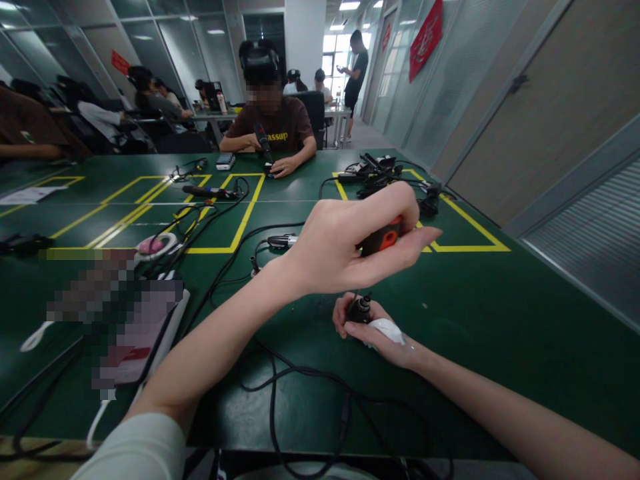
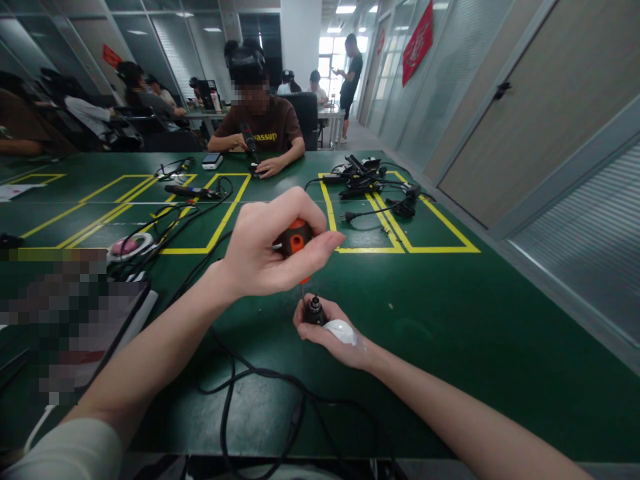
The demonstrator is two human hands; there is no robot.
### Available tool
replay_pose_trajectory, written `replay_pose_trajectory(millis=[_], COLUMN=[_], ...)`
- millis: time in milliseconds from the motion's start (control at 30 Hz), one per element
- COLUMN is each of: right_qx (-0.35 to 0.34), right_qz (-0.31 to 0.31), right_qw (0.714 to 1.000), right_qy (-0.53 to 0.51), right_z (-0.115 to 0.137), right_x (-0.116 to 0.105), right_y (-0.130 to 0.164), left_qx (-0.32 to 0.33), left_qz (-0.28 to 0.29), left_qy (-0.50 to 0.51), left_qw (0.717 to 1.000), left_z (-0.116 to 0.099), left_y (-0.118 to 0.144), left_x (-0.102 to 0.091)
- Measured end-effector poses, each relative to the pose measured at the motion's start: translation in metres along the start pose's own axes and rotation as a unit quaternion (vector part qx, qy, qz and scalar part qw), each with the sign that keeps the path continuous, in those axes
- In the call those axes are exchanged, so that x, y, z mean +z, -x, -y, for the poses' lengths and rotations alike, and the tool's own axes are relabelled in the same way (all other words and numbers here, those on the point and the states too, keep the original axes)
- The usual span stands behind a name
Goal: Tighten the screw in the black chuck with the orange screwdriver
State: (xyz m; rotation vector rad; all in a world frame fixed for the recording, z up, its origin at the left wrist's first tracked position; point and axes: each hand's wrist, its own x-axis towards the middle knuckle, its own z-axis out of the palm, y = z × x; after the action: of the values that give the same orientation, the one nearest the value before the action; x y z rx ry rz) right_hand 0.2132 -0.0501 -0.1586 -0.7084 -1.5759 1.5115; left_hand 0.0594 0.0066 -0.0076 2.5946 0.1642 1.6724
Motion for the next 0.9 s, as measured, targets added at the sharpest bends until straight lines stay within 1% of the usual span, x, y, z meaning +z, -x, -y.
replay_pose_trajectory(millis=[100,300,567,900], right_qx=[-0.007,-0.007,-0.007,0.003], right_qz=[0.001,0.004,0.002,-0.002], right_qw=[1.000,1.000,1.000,1.000], right_qy=[0.007,0.008,0.005,-0.007], right_z=[0.0019,0.0048,0.0022,0.0020], right_x=[0.0004,0.0010,0.0004,0.0013], right_y=[-0.0008,-0.0010,0.0000,-0.0002], left_qx=[0.001,-0.001,-0.031,-0.004], left_qz=[-0.002,0.039,0.030,0.025], left_qy=[0.006,0.019,0.002,0.008], left_qw=[1.000,0.999,0.999,1.000], left_z=[0.0004,0.0019,-0.0060,-0.0011], left_y=[-0.0001,0.0007,-0.0043,-0.0011], left_x=[-0.0018,-0.0085,-0.0073,-0.0051])
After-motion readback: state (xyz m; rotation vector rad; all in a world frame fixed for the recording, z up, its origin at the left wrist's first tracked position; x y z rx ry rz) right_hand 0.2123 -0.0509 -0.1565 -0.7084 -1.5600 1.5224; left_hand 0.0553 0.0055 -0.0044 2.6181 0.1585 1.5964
